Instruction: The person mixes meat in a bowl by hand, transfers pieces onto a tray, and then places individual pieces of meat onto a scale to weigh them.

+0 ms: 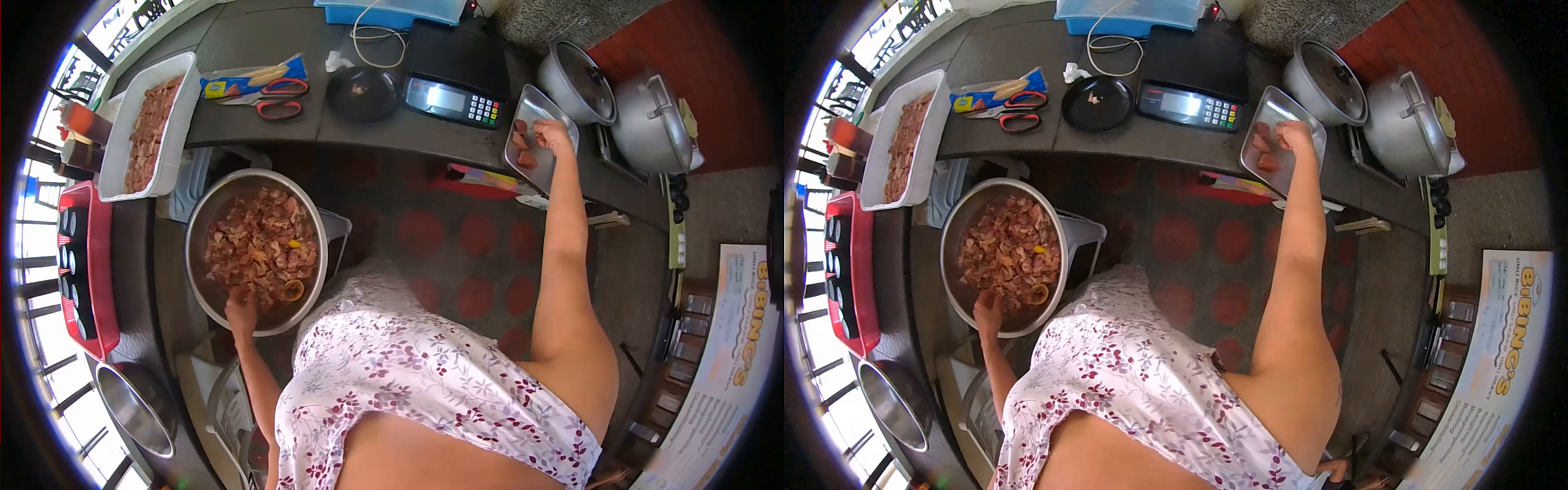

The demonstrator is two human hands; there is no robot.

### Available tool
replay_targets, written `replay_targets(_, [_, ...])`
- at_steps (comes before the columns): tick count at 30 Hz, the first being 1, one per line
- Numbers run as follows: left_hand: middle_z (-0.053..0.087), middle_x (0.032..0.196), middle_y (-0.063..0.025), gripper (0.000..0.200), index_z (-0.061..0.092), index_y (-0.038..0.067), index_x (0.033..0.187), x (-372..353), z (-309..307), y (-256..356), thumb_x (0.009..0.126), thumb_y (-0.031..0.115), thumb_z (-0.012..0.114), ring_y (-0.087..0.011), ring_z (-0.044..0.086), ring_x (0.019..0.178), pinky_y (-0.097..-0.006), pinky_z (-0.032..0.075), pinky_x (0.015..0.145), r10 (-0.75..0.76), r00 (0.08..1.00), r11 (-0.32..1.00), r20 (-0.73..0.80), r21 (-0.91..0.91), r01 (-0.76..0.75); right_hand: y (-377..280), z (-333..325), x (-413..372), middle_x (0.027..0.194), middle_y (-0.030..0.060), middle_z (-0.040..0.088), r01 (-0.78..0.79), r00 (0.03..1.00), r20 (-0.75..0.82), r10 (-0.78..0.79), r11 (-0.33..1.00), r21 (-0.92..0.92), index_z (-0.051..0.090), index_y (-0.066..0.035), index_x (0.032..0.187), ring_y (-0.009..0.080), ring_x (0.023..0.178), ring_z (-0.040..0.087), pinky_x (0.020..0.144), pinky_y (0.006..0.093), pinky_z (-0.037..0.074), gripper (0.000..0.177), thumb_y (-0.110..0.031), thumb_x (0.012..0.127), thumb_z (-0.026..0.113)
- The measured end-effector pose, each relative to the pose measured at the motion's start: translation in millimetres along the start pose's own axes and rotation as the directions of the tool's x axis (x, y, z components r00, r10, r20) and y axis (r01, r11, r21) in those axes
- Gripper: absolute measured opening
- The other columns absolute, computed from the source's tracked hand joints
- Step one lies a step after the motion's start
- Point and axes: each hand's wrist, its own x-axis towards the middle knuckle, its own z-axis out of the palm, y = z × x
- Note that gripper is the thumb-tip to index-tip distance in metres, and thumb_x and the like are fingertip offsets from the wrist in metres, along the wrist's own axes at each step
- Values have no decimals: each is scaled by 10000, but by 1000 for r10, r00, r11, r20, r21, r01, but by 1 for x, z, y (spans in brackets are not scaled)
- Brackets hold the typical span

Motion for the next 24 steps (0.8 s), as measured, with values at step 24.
replay_targets(24, [692,882,-184,269,628,-37,1045,-1,-1,22,834,130,619,-266,687,823,-353,518,705,-25,999,999,-25,24,26,-10,16,7,774,124,703,477,745,-334,-578,811,-338,729,-32,895,192,718,673,674,308,511,147,-107,777,683])
